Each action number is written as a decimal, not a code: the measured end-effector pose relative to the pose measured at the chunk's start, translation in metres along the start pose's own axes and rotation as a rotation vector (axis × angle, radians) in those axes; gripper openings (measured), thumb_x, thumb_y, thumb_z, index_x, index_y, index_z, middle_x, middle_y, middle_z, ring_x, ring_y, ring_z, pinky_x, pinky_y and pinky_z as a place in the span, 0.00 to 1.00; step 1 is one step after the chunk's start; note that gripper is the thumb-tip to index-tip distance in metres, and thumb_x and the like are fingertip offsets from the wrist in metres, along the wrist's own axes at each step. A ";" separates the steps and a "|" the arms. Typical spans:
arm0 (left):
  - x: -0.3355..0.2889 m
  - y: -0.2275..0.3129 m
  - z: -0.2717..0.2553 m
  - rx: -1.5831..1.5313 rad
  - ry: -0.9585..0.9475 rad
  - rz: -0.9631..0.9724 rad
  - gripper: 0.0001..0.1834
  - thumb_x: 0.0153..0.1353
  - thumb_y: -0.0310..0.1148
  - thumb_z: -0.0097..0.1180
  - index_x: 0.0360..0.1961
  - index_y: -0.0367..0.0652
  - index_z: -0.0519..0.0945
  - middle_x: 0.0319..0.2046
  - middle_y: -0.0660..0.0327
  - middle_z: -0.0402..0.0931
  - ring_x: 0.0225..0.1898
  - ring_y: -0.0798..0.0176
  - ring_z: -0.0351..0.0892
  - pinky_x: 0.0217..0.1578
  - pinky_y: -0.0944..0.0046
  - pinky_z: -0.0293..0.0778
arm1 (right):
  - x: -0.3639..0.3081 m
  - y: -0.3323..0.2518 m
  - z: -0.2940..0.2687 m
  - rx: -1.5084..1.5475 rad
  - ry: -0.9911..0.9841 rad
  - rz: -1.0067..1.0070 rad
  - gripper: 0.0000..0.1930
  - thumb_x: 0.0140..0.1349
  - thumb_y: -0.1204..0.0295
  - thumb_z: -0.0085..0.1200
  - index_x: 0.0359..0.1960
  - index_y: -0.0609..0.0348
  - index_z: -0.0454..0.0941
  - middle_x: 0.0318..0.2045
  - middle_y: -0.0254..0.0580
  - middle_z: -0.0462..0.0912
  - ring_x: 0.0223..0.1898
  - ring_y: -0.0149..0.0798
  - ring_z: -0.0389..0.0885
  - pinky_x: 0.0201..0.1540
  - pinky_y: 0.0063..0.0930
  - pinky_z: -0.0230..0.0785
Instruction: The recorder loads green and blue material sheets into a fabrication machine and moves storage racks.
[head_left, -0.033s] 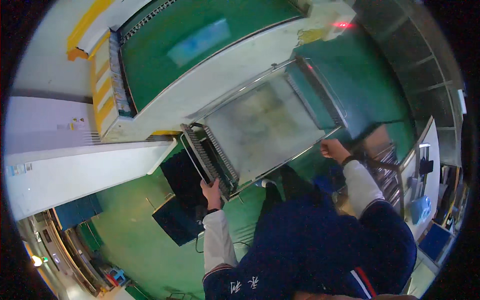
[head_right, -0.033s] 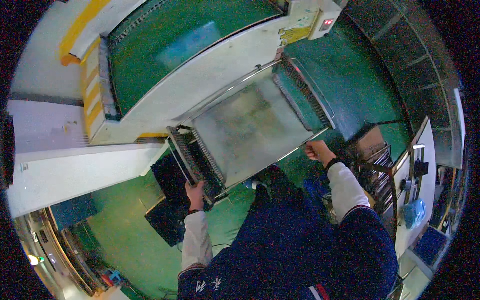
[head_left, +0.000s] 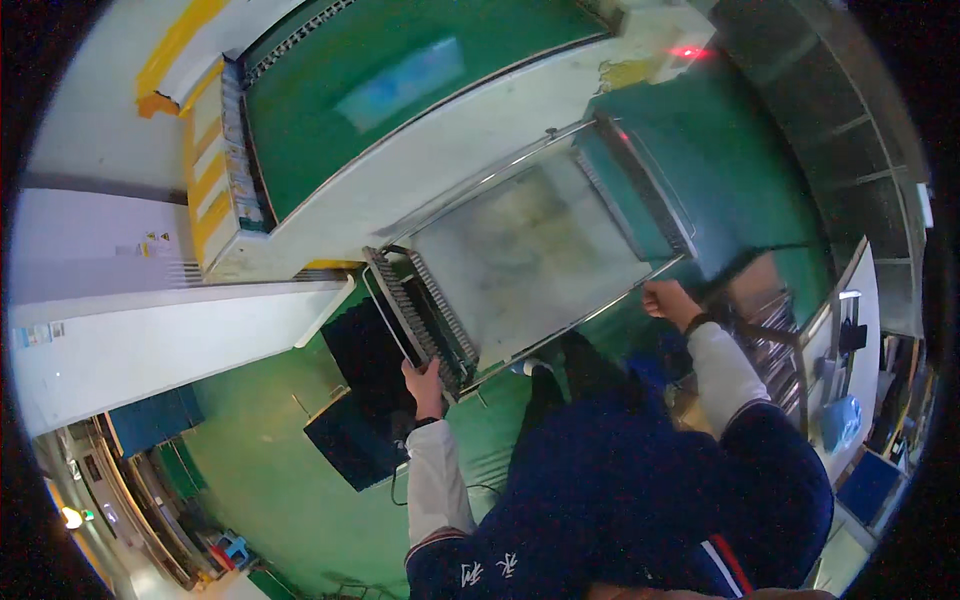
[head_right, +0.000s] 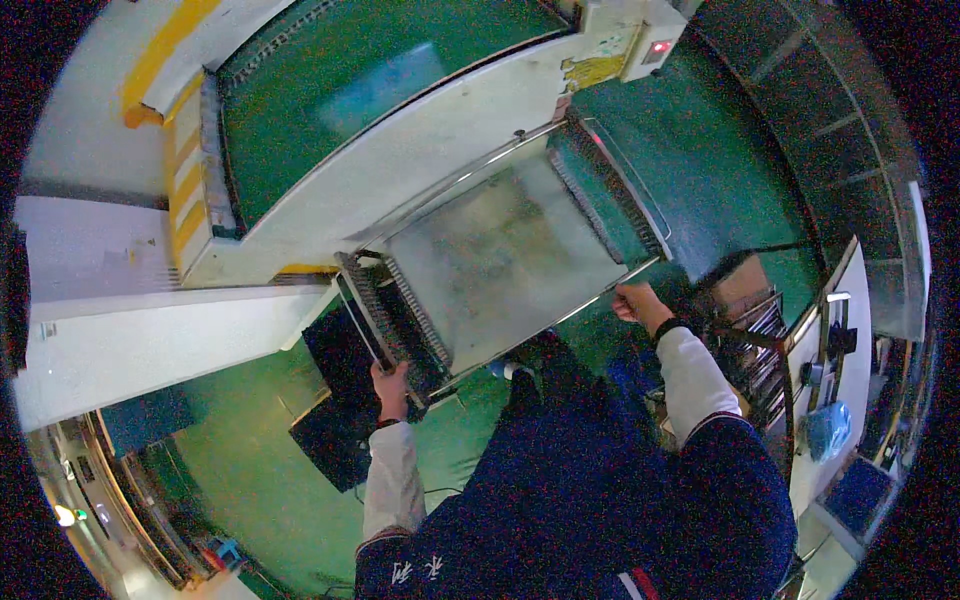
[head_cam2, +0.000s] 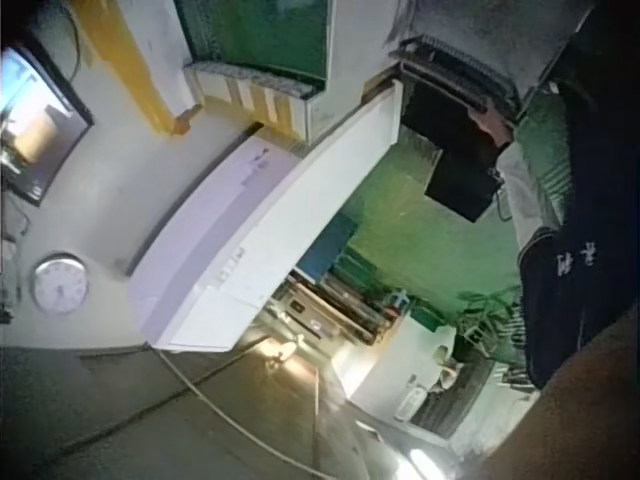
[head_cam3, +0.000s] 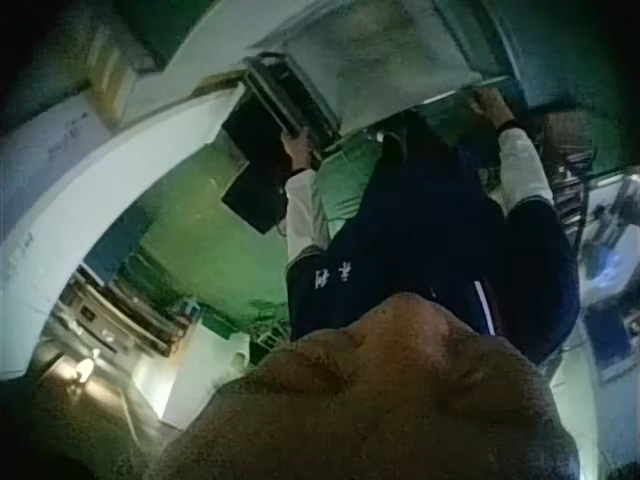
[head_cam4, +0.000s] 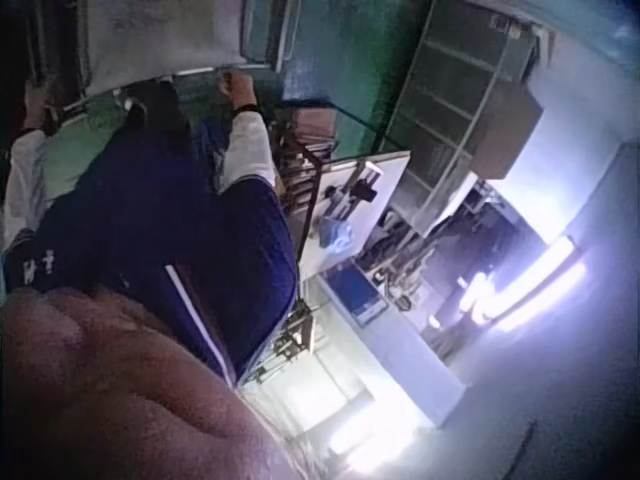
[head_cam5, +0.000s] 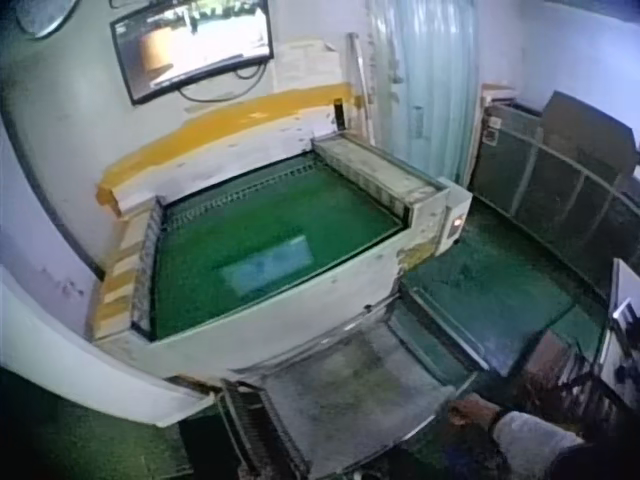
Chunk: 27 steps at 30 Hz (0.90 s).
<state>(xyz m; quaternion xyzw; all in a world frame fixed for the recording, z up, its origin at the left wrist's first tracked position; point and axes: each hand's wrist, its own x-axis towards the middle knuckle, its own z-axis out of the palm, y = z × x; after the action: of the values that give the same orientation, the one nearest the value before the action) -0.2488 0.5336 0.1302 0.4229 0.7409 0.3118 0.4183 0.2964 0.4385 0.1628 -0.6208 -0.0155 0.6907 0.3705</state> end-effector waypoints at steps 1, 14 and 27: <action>0.001 -0.006 -0.001 -0.005 0.014 -0.003 0.40 0.43 0.29 0.64 0.56 0.33 0.57 0.31 0.55 0.74 0.28 0.63 0.73 0.29 0.64 0.70 | 0.005 0.000 -0.003 -0.001 0.067 0.052 0.11 0.56 0.68 0.48 0.18 0.57 0.65 0.16 0.35 0.67 0.14 0.26 0.61 0.15 0.20 0.53; 0.000 -0.010 0.000 0.160 0.075 0.042 0.37 0.42 0.32 0.62 0.54 0.35 0.61 0.26 0.56 0.72 0.27 0.61 0.73 0.31 0.62 0.70 | -0.002 -0.027 -0.002 -0.797 0.248 -0.072 0.11 0.52 0.65 0.50 0.23 0.60 0.72 0.20 0.45 0.72 0.24 0.43 0.73 0.27 0.35 0.69; -0.033 0.034 -0.002 0.051 0.006 -0.129 0.32 0.42 0.31 0.62 0.48 0.34 0.63 0.30 0.54 0.76 0.32 0.62 0.77 0.34 0.64 0.71 | 0.051 0.005 -0.058 -1.496 0.042 -0.590 0.09 0.47 0.67 0.53 0.15 0.57 0.72 0.16 0.41 0.73 0.17 0.37 0.73 0.20 0.34 0.67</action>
<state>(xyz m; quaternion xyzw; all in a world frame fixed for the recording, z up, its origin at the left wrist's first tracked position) -0.2287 0.5190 0.1704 0.3837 0.7757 0.2665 0.4243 0.3466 0.4363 0.1039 -0.6876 -0.6306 0.3593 0.0240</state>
